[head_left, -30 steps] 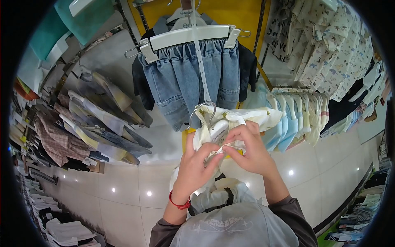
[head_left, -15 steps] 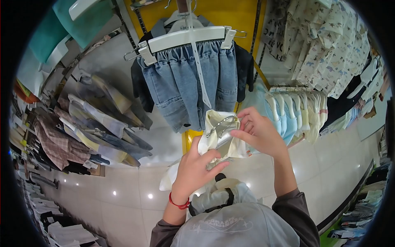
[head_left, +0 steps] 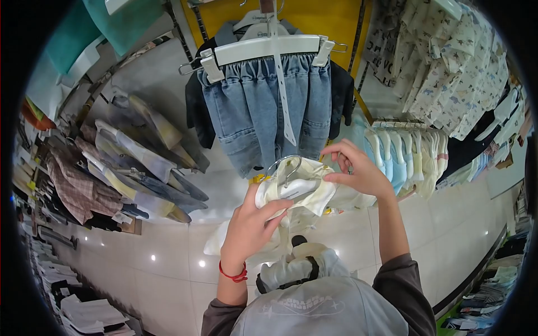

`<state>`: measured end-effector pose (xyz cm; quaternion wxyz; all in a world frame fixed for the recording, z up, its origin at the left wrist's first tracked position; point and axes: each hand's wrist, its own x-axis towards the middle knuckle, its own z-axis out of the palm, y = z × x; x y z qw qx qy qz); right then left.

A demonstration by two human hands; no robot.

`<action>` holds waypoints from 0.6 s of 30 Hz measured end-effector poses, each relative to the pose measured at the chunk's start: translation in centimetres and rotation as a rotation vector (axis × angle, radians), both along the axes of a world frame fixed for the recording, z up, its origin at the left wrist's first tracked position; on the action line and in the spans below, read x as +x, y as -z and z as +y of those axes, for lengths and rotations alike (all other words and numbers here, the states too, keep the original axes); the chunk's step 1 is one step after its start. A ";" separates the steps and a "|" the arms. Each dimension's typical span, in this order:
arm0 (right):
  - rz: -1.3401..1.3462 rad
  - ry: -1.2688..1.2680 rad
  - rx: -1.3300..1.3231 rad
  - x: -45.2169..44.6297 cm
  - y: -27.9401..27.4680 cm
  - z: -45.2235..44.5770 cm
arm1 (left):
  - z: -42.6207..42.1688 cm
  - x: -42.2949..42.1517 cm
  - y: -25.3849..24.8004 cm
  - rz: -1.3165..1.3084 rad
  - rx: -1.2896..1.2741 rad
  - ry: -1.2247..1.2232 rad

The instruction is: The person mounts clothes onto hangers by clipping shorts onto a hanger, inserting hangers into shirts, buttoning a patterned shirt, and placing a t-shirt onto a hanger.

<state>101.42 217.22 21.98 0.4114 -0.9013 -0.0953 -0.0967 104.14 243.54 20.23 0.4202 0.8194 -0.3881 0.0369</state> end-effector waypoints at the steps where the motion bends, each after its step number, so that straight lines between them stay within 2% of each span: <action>1: -0.137 -0.036 -0.014 0.1 -0.2 0.5 | 0.0 0.1 0.0 -0.008 0.004 0.011; 2: -0.274 -0.071 -0.028 0.1 -0.5 1.0 | 0.1 0.2 -0.1 -0.040 0.027 0.041; 5: -0.455 -0.214 -0.279 -0.2 -2.3 3.5 | -0.1 0.4 -0.2 -0.105 0.055 0.097; 8: -0.083 -0.250 -0.234 -0.8 -2.2 5.7 | -0.8 0.3 0.3 -0.108 -0.004 0.080; 11: -0.086 -0.312 -0.300 0.9 -0.3 5.2 | -1.1 0.8 1.1 -0.127 -0.052 0.020; 14: -0.162 -0.286 -0.150 1.5 -0.9 5.2 | -0.2 1.6 1.4 -0.117 0.006 -0.044; 15: -0.210 -0.222 -0.338 1.4 -1.1 4.6 | 0.2 1.8 1.2 -0.118 0.030 -0.040; 18: -0.304 -0.159 -0.311 1.6 -2.4 3.9 | 1.1 2.5 1.7 -0.145 0.091 -0.088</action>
